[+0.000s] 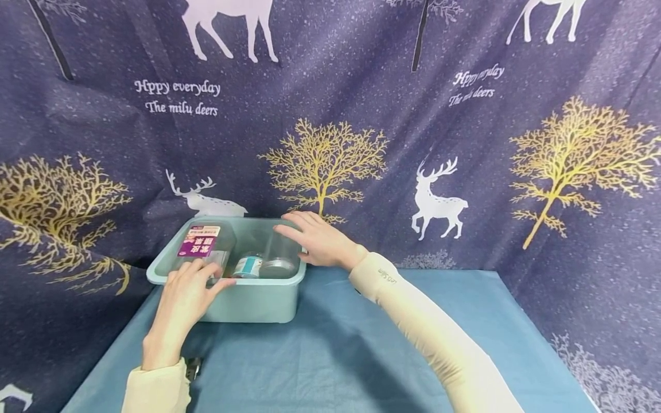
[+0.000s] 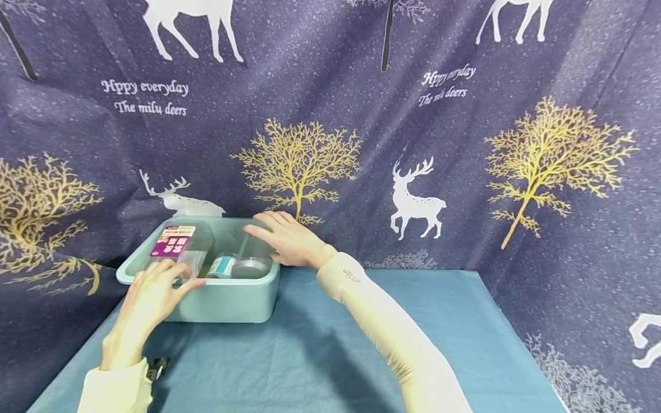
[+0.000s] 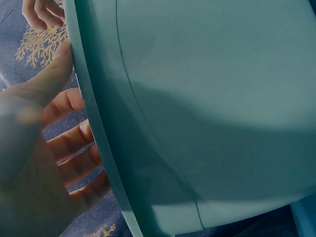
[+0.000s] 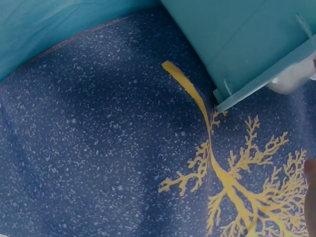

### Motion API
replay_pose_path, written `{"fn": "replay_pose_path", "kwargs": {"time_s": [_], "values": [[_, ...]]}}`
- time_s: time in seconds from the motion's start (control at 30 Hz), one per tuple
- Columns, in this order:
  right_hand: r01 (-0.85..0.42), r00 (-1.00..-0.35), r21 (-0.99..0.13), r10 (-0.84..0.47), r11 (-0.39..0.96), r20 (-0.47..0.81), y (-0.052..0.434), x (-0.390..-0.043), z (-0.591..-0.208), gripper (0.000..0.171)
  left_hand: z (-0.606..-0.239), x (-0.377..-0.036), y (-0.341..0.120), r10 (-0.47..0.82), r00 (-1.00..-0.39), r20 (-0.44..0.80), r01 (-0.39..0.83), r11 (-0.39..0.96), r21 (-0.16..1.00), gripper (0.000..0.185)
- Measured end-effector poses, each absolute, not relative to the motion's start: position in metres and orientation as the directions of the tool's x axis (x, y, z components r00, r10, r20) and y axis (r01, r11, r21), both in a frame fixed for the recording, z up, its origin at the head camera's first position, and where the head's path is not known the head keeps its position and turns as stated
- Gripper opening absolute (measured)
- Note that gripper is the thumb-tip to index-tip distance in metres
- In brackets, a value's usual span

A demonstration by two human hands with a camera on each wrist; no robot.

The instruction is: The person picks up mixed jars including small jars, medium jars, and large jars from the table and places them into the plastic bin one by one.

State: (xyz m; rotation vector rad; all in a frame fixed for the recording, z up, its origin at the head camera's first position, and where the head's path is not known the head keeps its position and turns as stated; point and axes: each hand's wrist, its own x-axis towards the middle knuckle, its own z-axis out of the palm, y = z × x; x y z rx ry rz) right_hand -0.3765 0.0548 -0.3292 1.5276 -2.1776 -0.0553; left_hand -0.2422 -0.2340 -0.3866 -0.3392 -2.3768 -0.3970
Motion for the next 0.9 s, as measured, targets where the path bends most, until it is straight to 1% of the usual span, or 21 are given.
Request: {"fn": "replay_pose_path", "kwargs": {"time_s": [0.13,0.33,0.43,0.63,0.73,0.9], "values": [[-0.882,-0.273,0.264,-0.879,0.391,0.39,0.057,-0.377,-0.329,0.077,-0.386,-0.242,-0.235,0.127,-0.735,0.666,0.336,0.921,0.196,0.028],[-0.884,-0.262,0.245,-0.856,0.398,0.445,0.059,-0.375,-0.329,0.062,-0.385,-0.243,-0.237,0.126,-0.741,0.66,0.333,0.922,0.198,0.028],[-0.888,-0.273,0.216,-0.842,0.407,0.466,0.061,-0.373,-0.33,0.057,-0.385,-0.243,-0.238,0.122,-0.744,0.657,0.328,0.923,0.201,0.028],[-0.879,-0.299,0.183,-0.808,0.441,0.508,0.07,-0.364,-0.334,0.052,-0.385,-0.243,-0.238,0.113,-0.761,0.639,0.319,0.922,0.217,0.028],[-0.867,-0.325,0.17,-0.789,0.469,0.522,0.077,-0.357,-0.336,0.051,-0.383,-0.243,-0.238,0.114,-0.772,0.625,0.32,0.92,0.227,0.027],[-0.829,-0.395,0.159,-0.762,0.536,0.513,0.091,-0.345,-0.344,0.052,-0.377,-0.245,-0.239,0.122,-0.785,0.607,0.314,0.924,0.219,0.029]]}}
